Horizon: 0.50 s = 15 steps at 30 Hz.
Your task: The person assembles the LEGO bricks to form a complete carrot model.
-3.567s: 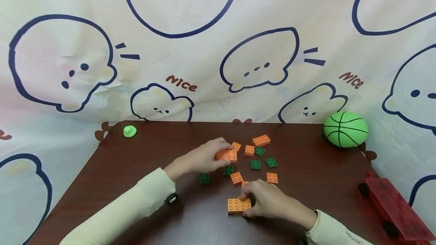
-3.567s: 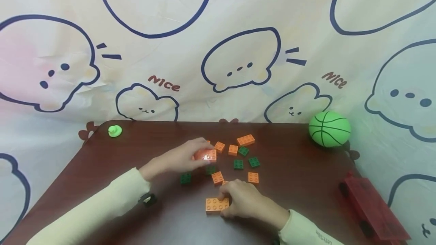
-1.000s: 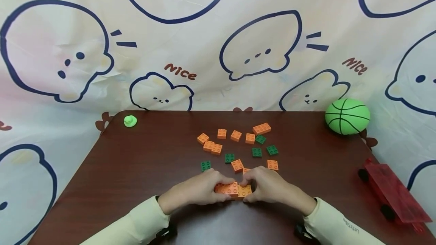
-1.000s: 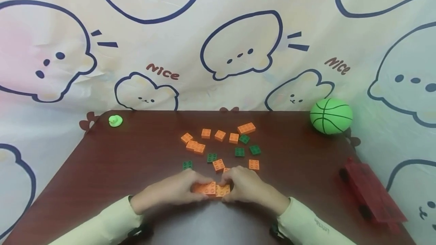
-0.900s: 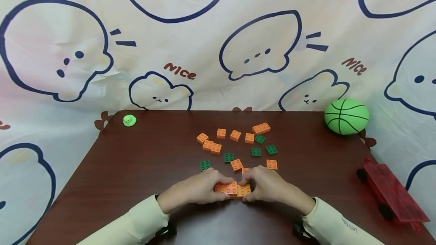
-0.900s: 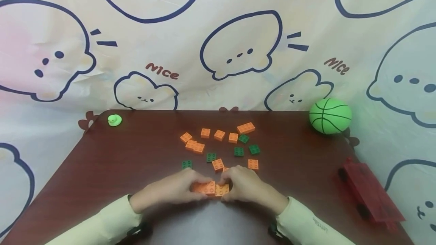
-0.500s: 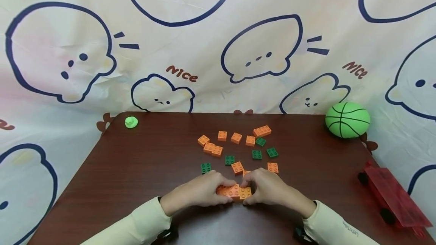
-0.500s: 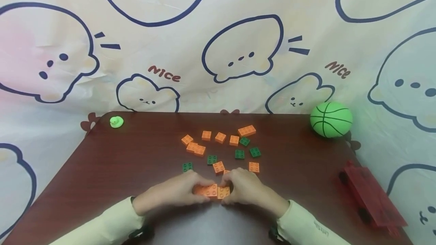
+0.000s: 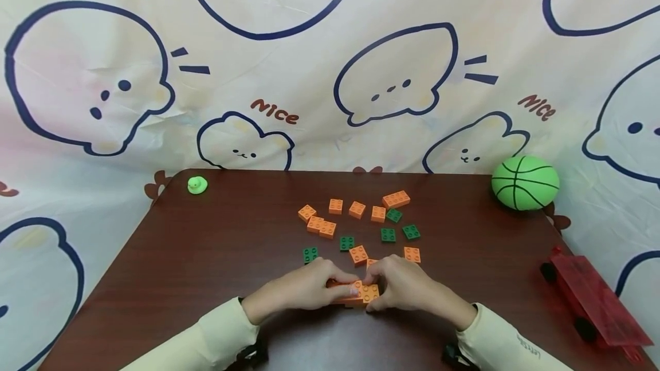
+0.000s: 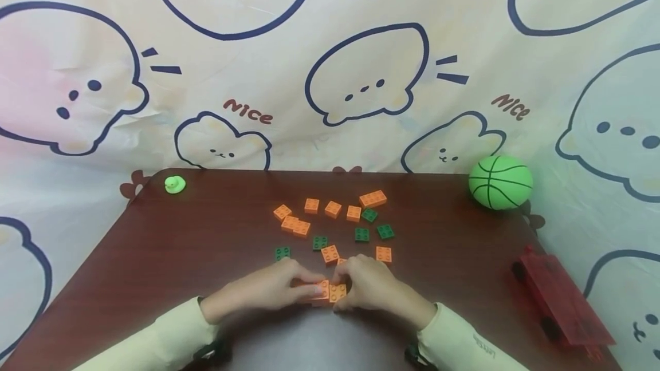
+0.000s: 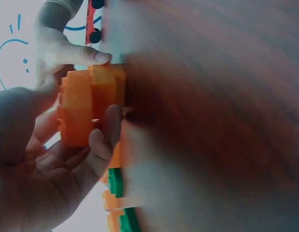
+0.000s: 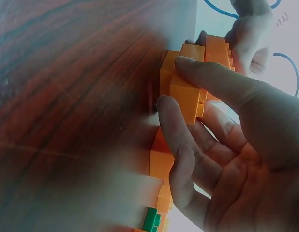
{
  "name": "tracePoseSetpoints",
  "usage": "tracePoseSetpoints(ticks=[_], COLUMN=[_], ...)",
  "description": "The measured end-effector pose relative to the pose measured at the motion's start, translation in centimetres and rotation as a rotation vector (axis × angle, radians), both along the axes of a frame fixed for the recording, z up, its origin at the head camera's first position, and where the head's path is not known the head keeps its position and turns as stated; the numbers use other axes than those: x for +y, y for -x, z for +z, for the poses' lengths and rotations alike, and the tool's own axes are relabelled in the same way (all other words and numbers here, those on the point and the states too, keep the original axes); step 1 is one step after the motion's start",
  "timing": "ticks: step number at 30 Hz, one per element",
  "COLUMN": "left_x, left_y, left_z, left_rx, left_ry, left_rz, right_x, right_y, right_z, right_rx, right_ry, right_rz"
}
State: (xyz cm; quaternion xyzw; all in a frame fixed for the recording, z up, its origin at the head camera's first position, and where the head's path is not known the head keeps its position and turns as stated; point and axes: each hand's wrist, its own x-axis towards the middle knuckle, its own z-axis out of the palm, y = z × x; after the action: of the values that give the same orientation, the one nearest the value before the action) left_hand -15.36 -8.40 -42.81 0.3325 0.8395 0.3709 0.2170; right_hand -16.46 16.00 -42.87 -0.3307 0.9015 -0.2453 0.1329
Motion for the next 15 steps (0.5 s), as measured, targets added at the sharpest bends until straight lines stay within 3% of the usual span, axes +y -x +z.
tracePoseSetpoints(ticks=[6,10,15], left_x=[-0.13,0.06,0.05], left_y=[0.71,0.93,1.11], left_z=[-0.23,-0.23,-0.24], left_rx=[-0.158,-0.265,-0.312], left_ry=[-0.106,-0.153,-0.161], left_rz=[0.078,0.072,0.074], right_x=[-0.08,0.08,-0.12], right_y=[0.37,0.24,0.31], right_z=[0.15,0.01,-0.04], right_rx=[-0.01,-0.029,-0.039], right_ry=[0.013,0.019,0.017], right_rz=[0.012,0.009,0.019])
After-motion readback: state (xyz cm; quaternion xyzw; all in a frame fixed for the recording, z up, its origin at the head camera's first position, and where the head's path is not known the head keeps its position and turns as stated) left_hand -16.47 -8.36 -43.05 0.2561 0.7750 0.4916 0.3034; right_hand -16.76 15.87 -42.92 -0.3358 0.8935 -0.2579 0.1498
